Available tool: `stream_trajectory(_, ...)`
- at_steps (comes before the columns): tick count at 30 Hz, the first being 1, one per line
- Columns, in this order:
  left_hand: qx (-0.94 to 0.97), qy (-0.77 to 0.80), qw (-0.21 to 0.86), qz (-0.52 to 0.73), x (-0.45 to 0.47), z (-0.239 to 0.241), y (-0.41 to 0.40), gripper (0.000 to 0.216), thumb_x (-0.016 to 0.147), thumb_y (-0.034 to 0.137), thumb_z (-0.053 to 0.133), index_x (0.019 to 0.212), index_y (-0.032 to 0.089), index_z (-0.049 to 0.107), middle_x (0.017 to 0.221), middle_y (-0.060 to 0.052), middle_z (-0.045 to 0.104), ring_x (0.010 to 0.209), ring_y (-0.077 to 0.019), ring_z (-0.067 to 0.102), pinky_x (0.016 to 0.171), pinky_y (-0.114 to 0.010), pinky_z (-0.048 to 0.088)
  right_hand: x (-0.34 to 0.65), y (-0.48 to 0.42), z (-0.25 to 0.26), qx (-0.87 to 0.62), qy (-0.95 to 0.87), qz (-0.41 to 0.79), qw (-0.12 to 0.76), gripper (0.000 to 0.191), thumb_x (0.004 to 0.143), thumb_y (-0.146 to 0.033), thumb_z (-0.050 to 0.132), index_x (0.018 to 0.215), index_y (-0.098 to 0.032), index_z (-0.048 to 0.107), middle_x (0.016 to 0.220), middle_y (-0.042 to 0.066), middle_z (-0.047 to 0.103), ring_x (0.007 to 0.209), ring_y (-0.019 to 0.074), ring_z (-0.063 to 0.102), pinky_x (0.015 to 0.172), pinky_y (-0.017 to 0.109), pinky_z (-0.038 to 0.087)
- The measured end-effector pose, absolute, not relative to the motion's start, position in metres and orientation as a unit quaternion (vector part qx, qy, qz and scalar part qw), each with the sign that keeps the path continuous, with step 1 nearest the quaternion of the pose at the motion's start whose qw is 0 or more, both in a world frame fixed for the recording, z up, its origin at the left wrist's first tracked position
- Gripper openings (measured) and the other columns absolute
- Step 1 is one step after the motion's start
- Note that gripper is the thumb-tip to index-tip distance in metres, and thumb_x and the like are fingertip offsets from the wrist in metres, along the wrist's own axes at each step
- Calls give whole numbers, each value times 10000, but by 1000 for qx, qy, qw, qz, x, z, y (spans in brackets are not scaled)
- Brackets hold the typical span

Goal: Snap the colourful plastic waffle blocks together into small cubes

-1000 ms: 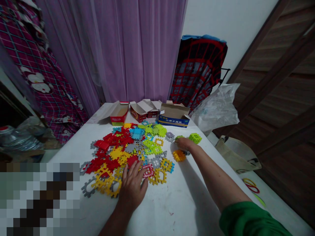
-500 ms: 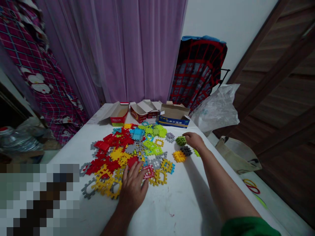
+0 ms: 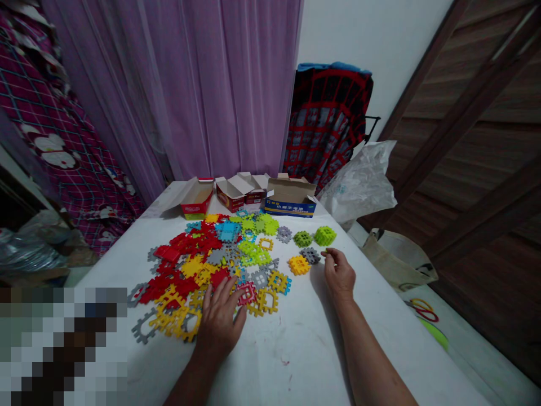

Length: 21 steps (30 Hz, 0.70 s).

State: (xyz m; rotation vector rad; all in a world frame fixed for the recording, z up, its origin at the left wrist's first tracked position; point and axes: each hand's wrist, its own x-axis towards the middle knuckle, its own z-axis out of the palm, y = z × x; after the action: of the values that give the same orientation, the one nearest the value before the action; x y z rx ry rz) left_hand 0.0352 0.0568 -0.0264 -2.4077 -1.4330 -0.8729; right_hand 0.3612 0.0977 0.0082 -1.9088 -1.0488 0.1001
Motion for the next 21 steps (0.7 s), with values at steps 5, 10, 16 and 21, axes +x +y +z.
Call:
stream_trajectory(5, -797, -503, 82, -325, 41, -26, 54, 292, 895, 239, 521, 1129, 272, 692, 1377, -74, 632, 1298, -274, 560, 1210, -540, 240, 360, 128, 41, -849, -465, 63, 242, 426, 928, -249, 345, 1273, -210, 592, 1157, 89, 721, 1008, 237, 656, 806, 306, 443)
stream_trajectory(10, -796, -501, 85, -328, 41, -28, 54, 294, 896, 233, 521, 1133, 269, 692, 1383, -71, 629, 1306, -269, 554, 1216, -535, 230, 365, 151, 47, -861, -473, 88, 168, 436, 931, -236, 359, 1330, -262, 532, 1226, 61, 691, 1033, 230, 655, 793, 311, 450)
stream_trajectory(16, -798, -500, 91, -323, 41, -27, 54, 283, 900, 236, 523, 1129, 263, 687, 1378, -78, 631, 1305, -271, 553, 1211, -537, 236, 373, 162, 43, -851, -487, 107, 163, 464, 904, -191, 385, 1348, -266, 497, 1333, 41, 646, 1133, 226, 630, 847, 327, 462)
stream_trajectory(21, -799, -501, 90, -320, 41, -26, 54, 274, 910, 236, 511, 1123, 262, 682, 1372, -82, 635, 1305, -271, 554, 1197, -545, 260, 373, 166, 43, -854, -485, 111, 149, 439, 909, -201, 376, 1324, -246, 513, 1272, 59, 677, 1111, 230, 644, 835, 325, 464)
